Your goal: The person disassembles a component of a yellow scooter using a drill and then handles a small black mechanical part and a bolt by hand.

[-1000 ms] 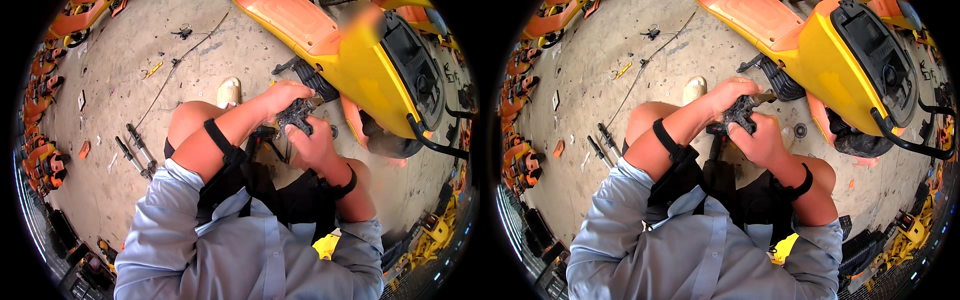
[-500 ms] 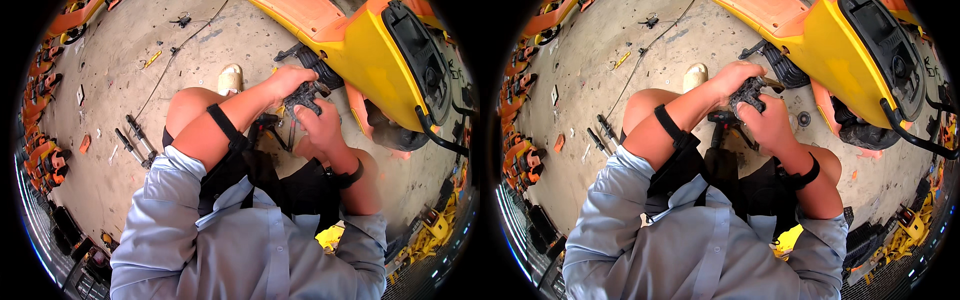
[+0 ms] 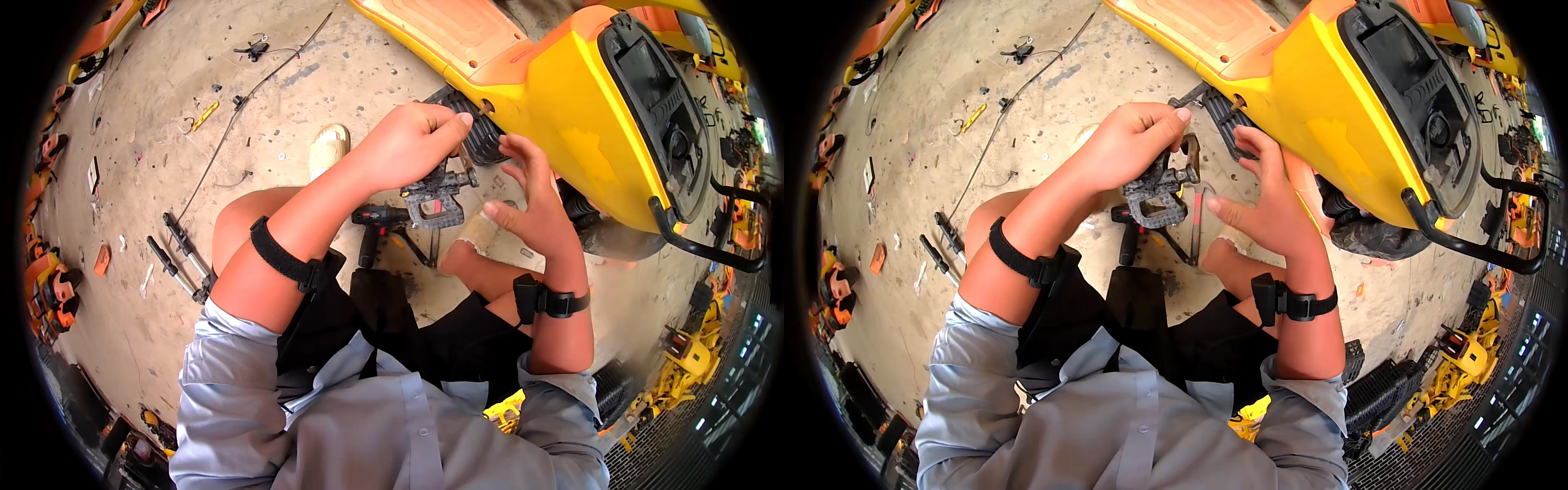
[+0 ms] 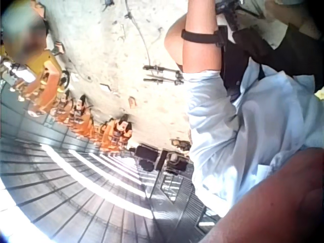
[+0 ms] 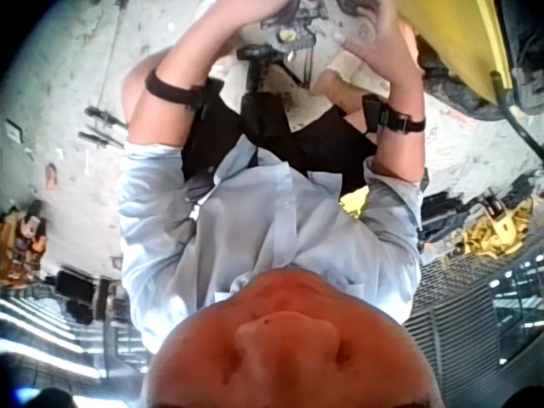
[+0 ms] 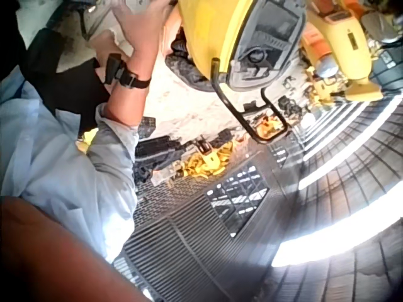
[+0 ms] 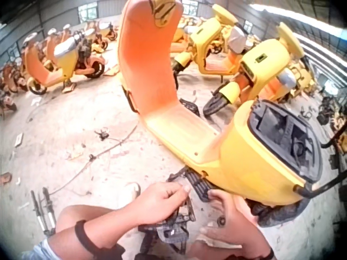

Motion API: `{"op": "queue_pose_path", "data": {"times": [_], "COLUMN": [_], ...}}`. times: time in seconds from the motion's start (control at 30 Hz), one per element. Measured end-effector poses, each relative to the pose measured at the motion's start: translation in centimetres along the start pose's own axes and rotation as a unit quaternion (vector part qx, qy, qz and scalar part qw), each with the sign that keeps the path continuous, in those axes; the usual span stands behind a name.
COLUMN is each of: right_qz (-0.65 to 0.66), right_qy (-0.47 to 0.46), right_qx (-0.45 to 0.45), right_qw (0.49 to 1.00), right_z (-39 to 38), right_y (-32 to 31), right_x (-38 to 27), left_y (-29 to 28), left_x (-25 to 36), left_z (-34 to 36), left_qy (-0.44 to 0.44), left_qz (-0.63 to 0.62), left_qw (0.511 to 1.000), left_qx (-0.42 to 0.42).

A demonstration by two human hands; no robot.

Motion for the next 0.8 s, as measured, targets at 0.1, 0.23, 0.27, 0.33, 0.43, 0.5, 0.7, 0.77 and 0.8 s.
{"op": "queue_pose_path", "data": {"times": [0.1, 0.23, 0.27, 0.33, 0.43, 0.5, 0.7, 0.77, 0.8], "right_qz": [-0.06, -0.096, -0.098, -0.092, 0.004, 0.155, 0.254, 0.253, 0.273], "right_qy": [-0.095, -0.102, -0.079, -0.037, 0.001, 0.004, 0.0, 0.005, 0.008], "right_qx": [-0.053, -0.113, -0.125, -0.1, -0.008, 0.022, -0.016, -0.02, -0.018], "right_qw": [0.992, 0.984, 0.984, 0.99, 1.0, 0.988, 0.967, 0.967, 0.962], "right_z": [-0.5, -0.3, -0.4, -0.6, -1.0, -1.0, -1.2, -1.2, -1.2], "right_y": [1.8, 3.6, 3.7, 3.6, 3.2, 3.0, 4.2, 4.7, 4.8], "right_x": [-0.4, 0.4, 0.7, 1.2, 1.6, 1.7, 1.3, 1.1, 1.1], "left_y": [0.7, -0.1, -0.9, -2.1, -1.7, 0.0, 3.3, 3.2, 3.3], "left_x": [0.2, 0.5, 0.4, 0.2, -0.3, -1.0, 0.4, 1.0, 1.6], "left_z": [-0.4, -0.3, -0.2, -0.1, -0.7, -1.6, -3.0, -3.0, -2.9], "left_qy": [0.029, 0.009, -0.028, -0.06, -0.018, -0.061, -0.003, -0.03, 0.002], "left_qz": [-0.023, -0.049, -0.102, -0.138, -0.183, -0.234, -0.38, -0.313, -0.357], "left_qw": [0.999, 0.997, 0.994, 0.989, 0.976, 0.967, 0.923, 0.948, 0.933], "left_qx": [-0.035, -0.055, -0.04, 0.013, 0.117, 0.083, -0.057, -0.058, -0.052]}}
Point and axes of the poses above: each hand's wrist, its own z-axis towards the middle knuckle, its own y-axis out of the palm, x = y × z, the point moved 3 cm from there along z, towards the middle knuckle, and after that the axes turned 10 degrees about y, right-handed, at the moved point
